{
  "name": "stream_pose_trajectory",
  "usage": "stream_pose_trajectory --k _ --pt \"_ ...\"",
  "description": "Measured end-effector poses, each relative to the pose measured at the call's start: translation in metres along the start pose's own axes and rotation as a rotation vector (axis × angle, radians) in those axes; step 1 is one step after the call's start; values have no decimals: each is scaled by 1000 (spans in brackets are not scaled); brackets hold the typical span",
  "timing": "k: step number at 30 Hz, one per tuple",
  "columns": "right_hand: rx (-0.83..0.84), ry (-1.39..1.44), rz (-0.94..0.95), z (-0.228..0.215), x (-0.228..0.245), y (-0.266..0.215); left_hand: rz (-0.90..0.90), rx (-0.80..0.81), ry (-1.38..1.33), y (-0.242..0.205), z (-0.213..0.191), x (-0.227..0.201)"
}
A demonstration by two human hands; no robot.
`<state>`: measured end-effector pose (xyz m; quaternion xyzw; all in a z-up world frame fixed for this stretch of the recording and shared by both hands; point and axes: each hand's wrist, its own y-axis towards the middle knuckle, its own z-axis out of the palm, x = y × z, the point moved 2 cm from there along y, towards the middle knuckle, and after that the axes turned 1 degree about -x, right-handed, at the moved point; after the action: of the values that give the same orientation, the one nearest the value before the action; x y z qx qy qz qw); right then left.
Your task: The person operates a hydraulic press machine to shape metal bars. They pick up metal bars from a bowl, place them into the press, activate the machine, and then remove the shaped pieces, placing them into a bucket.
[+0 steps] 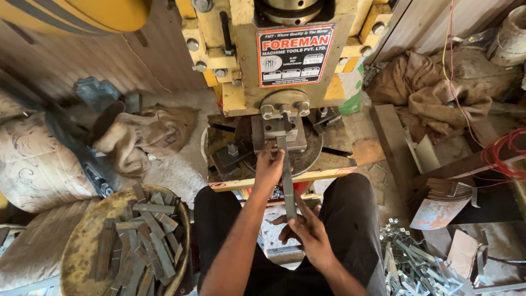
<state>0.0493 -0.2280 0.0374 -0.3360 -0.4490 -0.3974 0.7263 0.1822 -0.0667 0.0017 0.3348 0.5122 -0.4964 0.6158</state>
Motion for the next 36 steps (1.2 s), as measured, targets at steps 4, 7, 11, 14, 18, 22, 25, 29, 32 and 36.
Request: stream_pose_trajectory --k 4,7,11,14,18,22,25,29,32,36 --pt "19 46 9 -3 1 1 35 12 -70 1 2 3" --pt "4 38 14 -3 1 2 31 11 -63 0 3 2" --pt "12 40 3 -1 6 0 42 -5 -23 1 4 2" --pt "3 37 9 0 7 1 35 -3 -32 1 3 3" --pt "-2 40 14 -1 7 1 38 -6 -35 -1 4 0" --pt "44 51 -47 -1 13 -2 -33 -15 -116 -1 5 0" --pt "-23 64 26 2 18 2 -51 -72 25 -2 5 5" --pt "-58 48 46 7 26 10 300 -181 375 -7 4 -3" --pt "-62 58 100 -4 13 17 418 -289 489 -28 10 -35" --pt "-64 12 93 -40 -18 1 928 -32 965 -82 14 -101"
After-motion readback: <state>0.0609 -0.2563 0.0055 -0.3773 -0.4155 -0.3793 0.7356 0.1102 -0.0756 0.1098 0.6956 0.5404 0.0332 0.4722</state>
